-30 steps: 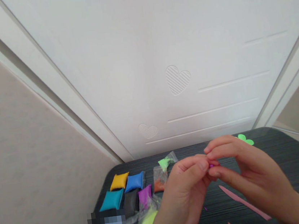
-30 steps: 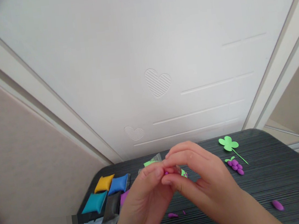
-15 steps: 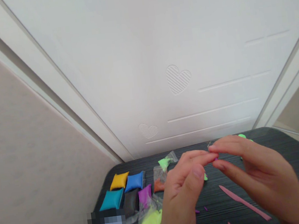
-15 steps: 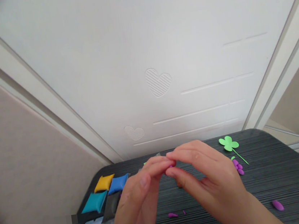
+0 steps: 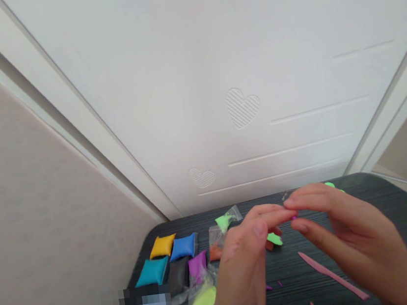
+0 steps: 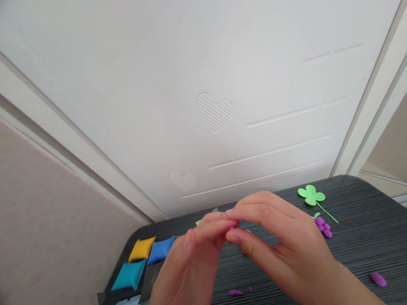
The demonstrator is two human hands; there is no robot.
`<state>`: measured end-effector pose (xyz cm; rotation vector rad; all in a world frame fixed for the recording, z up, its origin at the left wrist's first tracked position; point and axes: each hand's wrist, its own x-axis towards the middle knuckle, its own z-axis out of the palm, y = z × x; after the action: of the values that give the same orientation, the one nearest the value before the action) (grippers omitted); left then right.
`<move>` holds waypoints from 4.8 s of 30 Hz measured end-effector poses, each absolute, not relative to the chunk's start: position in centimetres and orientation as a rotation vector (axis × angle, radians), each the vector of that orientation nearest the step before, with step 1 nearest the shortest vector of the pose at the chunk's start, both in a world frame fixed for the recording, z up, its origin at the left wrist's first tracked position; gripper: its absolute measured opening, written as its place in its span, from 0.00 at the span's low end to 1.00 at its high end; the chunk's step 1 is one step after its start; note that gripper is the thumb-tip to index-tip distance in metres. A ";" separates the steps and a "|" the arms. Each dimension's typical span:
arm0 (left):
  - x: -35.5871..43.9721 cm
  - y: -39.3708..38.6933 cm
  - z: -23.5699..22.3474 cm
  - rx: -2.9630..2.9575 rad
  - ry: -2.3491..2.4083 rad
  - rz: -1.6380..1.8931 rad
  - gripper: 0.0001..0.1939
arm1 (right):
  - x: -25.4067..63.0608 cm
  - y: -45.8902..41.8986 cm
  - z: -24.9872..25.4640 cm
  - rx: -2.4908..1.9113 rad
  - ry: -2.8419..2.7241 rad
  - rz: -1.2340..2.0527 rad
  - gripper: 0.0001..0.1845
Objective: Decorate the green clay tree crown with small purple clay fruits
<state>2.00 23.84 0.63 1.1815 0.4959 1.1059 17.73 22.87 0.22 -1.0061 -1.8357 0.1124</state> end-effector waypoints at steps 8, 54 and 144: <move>2.3 23.7 0.7 1.095 0.498 1.091 0.19 | 17.2 23.0 0.2 -0.977 -1.780 0.145 0.14; 1.7 24.0 0.4 1.264 0.478 1.087 0.21 | 17.7 23.0 0.2 -0.974 -1.850 0.148 0.17; 1.4 24.0 0.6 1.335 0.457 1.049 0.21 | 17.8 23.2 0.3 -0.999 -1.834 0.141 0.14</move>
<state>1.45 24.04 0.56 1.3353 0.4574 1.0486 17.76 23.21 0.31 -0.9990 -1.8338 0.1409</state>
